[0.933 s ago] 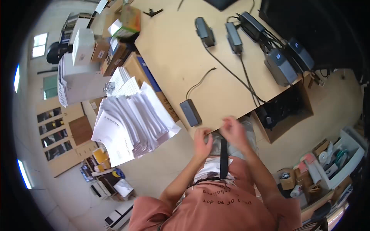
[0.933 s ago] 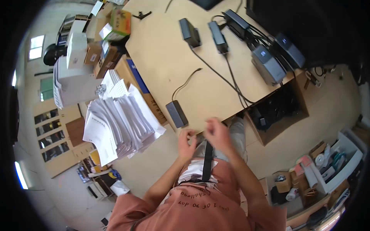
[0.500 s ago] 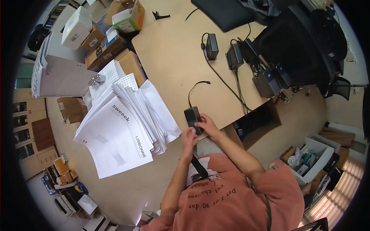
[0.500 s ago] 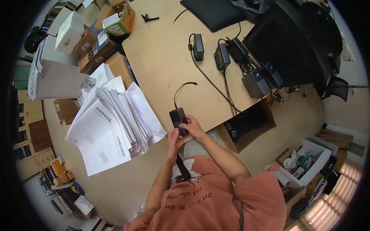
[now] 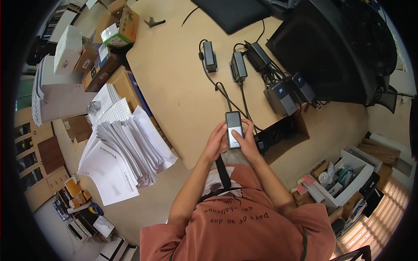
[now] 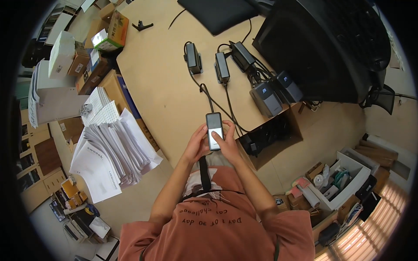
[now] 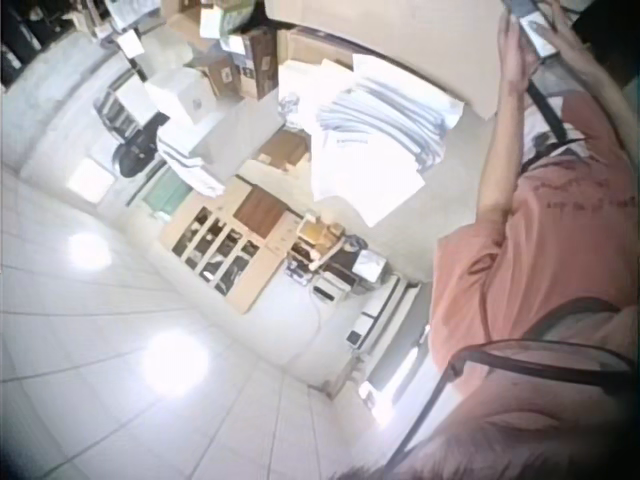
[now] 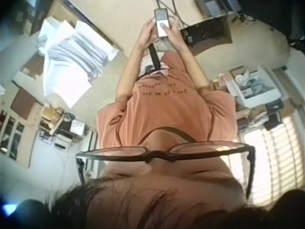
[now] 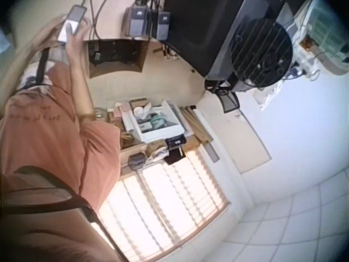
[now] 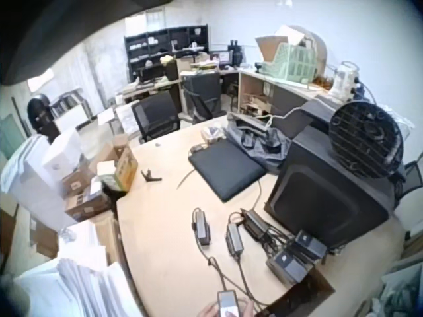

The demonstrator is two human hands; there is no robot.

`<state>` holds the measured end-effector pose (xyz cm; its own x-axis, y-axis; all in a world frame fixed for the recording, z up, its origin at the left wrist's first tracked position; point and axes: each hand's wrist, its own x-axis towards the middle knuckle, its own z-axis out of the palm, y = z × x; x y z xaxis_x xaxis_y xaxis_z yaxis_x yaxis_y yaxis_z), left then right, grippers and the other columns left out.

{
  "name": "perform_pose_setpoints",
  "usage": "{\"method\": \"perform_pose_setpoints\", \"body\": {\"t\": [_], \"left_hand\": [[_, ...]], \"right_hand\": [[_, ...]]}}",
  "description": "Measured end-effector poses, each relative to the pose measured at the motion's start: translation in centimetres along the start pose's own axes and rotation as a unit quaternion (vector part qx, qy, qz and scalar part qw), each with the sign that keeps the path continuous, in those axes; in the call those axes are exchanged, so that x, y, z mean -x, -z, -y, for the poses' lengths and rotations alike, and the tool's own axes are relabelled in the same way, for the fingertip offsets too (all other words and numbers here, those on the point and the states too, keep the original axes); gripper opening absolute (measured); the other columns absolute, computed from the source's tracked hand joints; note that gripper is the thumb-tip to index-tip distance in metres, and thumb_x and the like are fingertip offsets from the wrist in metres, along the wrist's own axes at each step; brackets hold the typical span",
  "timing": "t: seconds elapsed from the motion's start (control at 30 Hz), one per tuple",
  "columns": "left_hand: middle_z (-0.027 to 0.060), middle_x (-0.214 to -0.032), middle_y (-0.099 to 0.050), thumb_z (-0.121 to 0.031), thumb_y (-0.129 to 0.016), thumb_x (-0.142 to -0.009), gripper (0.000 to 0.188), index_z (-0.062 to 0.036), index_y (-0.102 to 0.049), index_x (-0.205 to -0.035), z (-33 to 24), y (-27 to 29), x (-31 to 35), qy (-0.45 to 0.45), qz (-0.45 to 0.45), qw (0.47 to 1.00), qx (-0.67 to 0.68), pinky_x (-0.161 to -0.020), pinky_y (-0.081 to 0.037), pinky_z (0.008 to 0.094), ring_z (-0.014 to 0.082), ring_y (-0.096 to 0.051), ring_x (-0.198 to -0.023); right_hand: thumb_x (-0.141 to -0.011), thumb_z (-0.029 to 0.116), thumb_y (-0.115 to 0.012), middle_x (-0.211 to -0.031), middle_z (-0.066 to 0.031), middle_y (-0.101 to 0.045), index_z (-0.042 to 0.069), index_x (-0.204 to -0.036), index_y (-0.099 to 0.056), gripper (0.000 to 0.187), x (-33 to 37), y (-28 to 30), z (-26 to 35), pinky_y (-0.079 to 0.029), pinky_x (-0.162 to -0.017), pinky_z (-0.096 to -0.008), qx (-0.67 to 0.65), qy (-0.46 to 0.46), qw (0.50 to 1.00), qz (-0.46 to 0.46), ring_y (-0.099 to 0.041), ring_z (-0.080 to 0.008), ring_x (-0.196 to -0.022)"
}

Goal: The person is sorting and connecting various large battery packs or power banks on an office desk.

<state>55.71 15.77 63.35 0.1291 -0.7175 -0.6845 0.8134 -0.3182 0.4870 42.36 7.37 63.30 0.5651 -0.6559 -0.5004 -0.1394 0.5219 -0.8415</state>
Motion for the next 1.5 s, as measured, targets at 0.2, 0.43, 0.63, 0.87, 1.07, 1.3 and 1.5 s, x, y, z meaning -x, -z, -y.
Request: {"method": "perform_pose_setpoints", "body": {"t": [0.2, 0.43, 0.63, 0.87, 1.07, 1.3, 1.5], "left_hand": [[0.007, -0.124, -0.065, -0.034, -0.05, -0.107, 0.053, -0.0091, -0.039, -0.152, -0.1, -2.7, 0.2, 0.007, -0.035, 0.999, 0.008, -0.07, -0.059, 0.0299, 0.016, -0.067, -0.108], [0.0083, -0.123, -0.066, -0.026, -0.058, -0.104, 0.053, -0.0055, -0.042, -0.15, 0.7, -4.0, -0.3, -0.019, -0.059, 0.998, 0.024, -0.073, -0.058, 0.0292, 0.0144, -0.067, -0.104], [0.006, -0.12, -0.066, -0.011, -0.073, -0.093, 0.057, -0.0004, -0.05, -0.144, 0.9, -3.2, -0.1, -0.064, -0.07, 0.995, -0.029, -0.076, -0.055, 0.0239, 0.0102, -0.066, -0.1], [-0.0052, -0.099, -0.064, -0.011, -0.075, -0.091, 0.064, 0.0009, -0.048, -0.148, 2.2, -1.0, 1.5, -0.006, -0.007, 0.976, -0.22, -0.055, -0.037, 0.0189, -0.0003, -0.044, -0.065], [-0.0084, -0.083, -0.057, -0.023, -0.069, -0.097, 0.05, -0.0031, -0.054, -0.141, 3.8, -0.9, -2.0, 0.027, -0.118, 0.986, -0.112, -0.049, -0.03, 0.0187, -0.0001, -0.042, -0.06], [0.0029, -0.125, -0.06, -0.032, -0.059, -0.103, 0.056, -0.0048, -0.043, -0.15, 4.2, 0.9, -7.5, -0.072, -0.156, 0.973, -0.154, -0.086, -0.052, 0.0313, 0.0114, -0.059, -0.107], [0.0267, -0.137, -0.041, -0.035, -0.052, -0.105, 0.067, 0.0005, -0.029, -0.156, 5.0, 1.9, -9.4, -0.158, -0.241, 0.824, -0.487, -0.112, -0.035, 0.0404, 0.0395, -0.043, -0.128]], "right_hand": [[-0.1, 0.023, -0.064, -0.113, -0.0139, -0.062, 0.011, -0.146, -0.029, 0.059, -1.5, 3.2, 1.6, -0.052, -0.08, -0.0289, 0.028, 0.026, 0.996, 0.084, -0.064, -0.016, -0.095], [-0.101, 0.023, -0.062, -0.122, -0.0164, -0.058, 0.007, -0.148, -0.026, 0.061, -1.4, 3.9, 1.7, -0.048, -0.09, -0.0316, 0.052, 0.009, 0.994, 0.091, -0.058, -0.0182, -0.108], [-0.103, 0.029, -0.058, -0.132, -0.0145, -0.053, 0.0, -0.143, -0.041, 0.053, -5.4, 6.9, -2.5, -0.046, -0.098, -0.0333, 0.086, 0.06, 0.993, 0.056, -0.057, -0.0193, -0.115], [-0.108, 0.02, -0.049, -0.088, -0.0069, -0.061, 0.006, -0.142, -0.042, 0.038, -12.6, 2.8, 6.7, -0.049, -0.067, -0.0275, -0.237, -0.007, 0.97, 0.05, -0.059, -0.0131, -0.073], [-0.111, 0.023, -0.038, -0.073, -0.004, -0.059, 0.003, -0.133, -0.043, 0.03, -15.1, 1.0, 6.7, -0.043, -0.057, -0.0245, -0.087, 0.146, 0.979, -0.116, -0.048, -0.0103, -0.056], [-0.108, 0.016, -0.041, -0.088, -0.0091, -0.066, 0.001, -0.127, -0.044, 0.024, -16.9, 1.9, 0.2, -0.048, -0.073, -0.0245, -0.064, 0.099, 0.989, -0.092, -0.056, -0.0085, -0.081], [-0.107, 0.012, -0.046, -0.107, -0.0163, -0.071, 0.0, -0.125, -0.043, 0.022, -18.4, 2.0, 0.0, -0.051, -0.083, -0.028, -0.175, 0.019, 0.975, -0.133, -0.065, -0.0159, -0.093]]}}
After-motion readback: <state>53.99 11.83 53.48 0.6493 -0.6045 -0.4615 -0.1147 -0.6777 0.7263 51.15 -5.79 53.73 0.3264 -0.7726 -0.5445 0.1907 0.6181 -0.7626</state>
